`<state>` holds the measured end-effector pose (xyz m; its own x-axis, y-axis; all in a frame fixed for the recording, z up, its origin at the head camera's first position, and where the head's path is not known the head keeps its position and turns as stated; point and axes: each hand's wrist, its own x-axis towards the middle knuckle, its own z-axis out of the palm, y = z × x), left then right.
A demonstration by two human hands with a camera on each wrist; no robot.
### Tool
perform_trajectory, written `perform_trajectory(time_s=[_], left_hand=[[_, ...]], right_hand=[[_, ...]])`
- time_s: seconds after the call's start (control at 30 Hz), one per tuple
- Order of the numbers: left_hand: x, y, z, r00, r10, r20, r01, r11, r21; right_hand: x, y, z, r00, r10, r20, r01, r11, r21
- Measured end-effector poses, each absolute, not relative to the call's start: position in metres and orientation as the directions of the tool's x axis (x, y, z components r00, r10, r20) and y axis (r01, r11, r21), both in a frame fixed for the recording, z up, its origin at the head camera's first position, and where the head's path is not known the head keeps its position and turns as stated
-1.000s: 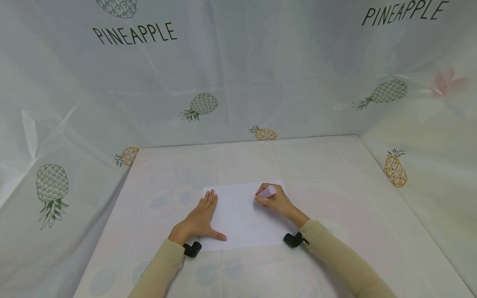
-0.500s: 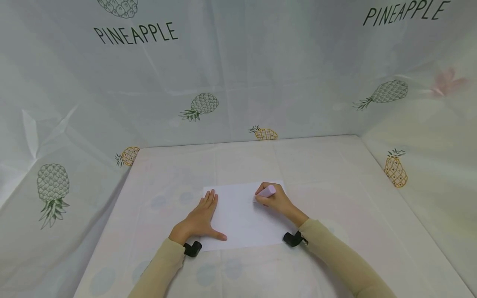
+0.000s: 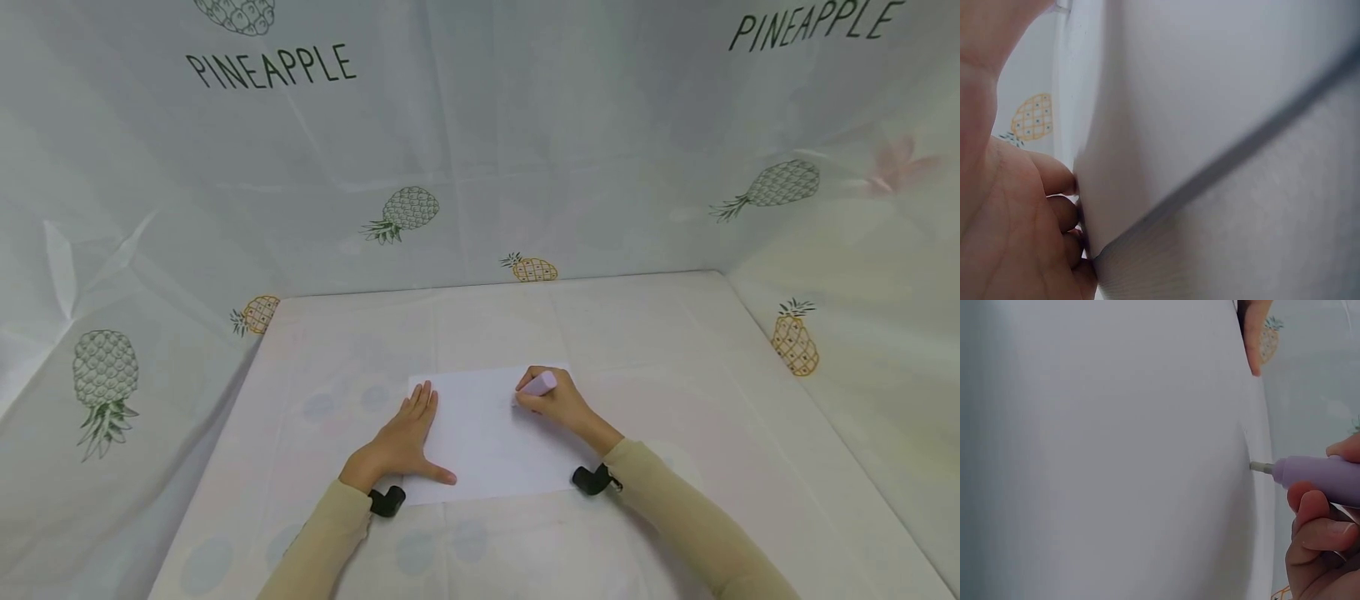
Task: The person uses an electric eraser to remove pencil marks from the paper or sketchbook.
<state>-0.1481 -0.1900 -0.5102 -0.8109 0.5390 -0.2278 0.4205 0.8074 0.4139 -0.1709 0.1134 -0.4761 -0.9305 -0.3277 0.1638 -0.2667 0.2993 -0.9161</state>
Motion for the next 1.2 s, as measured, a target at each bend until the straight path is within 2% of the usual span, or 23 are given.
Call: perform_trajectory(time_s=[0.97,1.2], left_hand=[[-0.148,-0.190,-0.509,-0.817,0.528,-0.233,0.418,0.820,0.392],[-0.147,-0.189,-0.506,-0.813,0.537,-0.226,0.424,0.812,0.402]], right_hand=[[-0.172,0.121,-0.477,-0.923,-0.342,0.177,-0.289,0.313,-0.905],[-0.189,0.123,-0.513,-0.931,-0.325,0.167,-0.278,0.333,-0.901]])
